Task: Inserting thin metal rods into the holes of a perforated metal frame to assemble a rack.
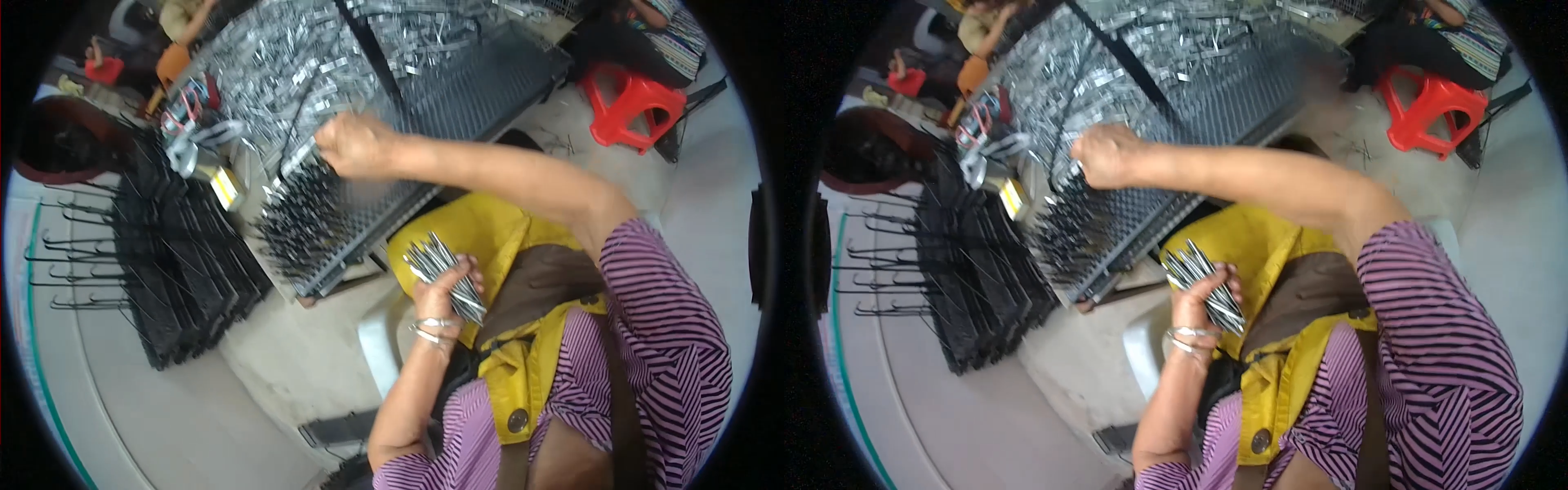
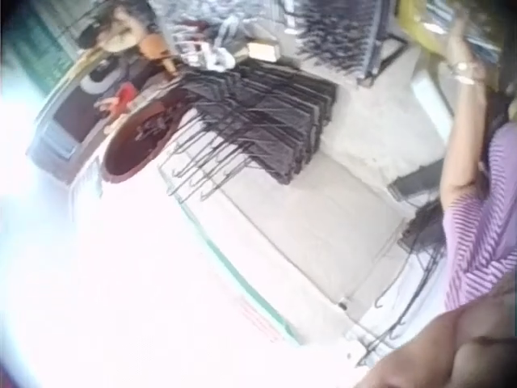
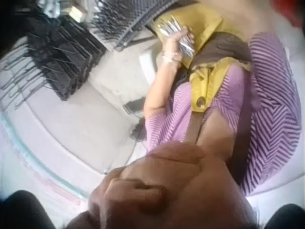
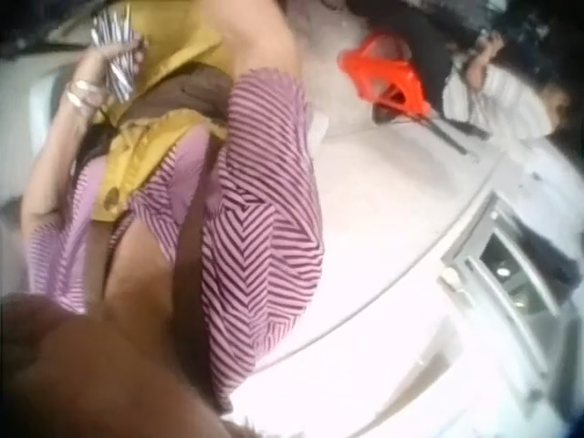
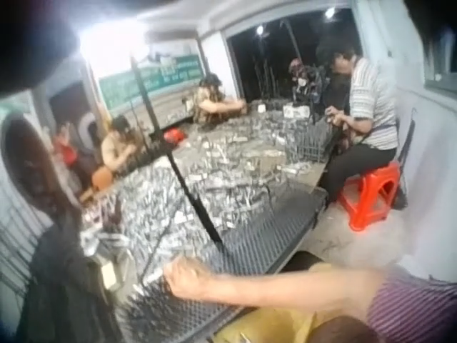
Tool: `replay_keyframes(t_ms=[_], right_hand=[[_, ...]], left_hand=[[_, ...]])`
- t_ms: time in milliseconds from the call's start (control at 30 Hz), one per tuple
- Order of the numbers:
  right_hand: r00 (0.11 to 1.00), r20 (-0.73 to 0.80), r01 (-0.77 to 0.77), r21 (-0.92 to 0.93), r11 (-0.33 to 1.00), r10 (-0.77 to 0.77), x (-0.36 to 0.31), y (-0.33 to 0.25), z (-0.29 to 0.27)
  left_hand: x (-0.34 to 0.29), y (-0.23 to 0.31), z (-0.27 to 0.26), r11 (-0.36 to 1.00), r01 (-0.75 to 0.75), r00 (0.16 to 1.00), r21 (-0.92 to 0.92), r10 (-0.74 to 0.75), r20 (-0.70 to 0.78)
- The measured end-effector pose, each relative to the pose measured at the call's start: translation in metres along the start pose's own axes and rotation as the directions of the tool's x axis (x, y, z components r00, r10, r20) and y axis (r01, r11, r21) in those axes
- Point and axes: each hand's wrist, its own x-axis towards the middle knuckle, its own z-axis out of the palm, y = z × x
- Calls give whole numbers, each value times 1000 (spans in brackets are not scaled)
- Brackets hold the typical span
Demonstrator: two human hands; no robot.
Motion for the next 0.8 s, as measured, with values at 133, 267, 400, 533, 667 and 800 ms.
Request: replay_keyframes(t_ms=[133,267,400,533,667,800], right_hand=[[997,33,-61,-157,986,67,-1,3,8],[997,55,-41,-157,987,50,-22,-3,-2],[986,-152,63,-17,998,-65,-81,2,-14],[983,92,-174,182,968,159,-155,-6,-49],[870,194,-480,548,685,454,-209,-8,-56],[853,347,-479,817,321,389,-229,-26,-57]], left_hand=[[0,-16,-2,999,-9,999,43,8,37],[-5,-31,-1,997,39,995,65,-45,88],[-11,-42,4,981,106,981,163,-129,142],[-19,-46,9,983,48,973,179,-86,214],[-28,-49,1,939,-164,941,302,57,333],[-35,-50,4,914,-263,927,308,152,343]])
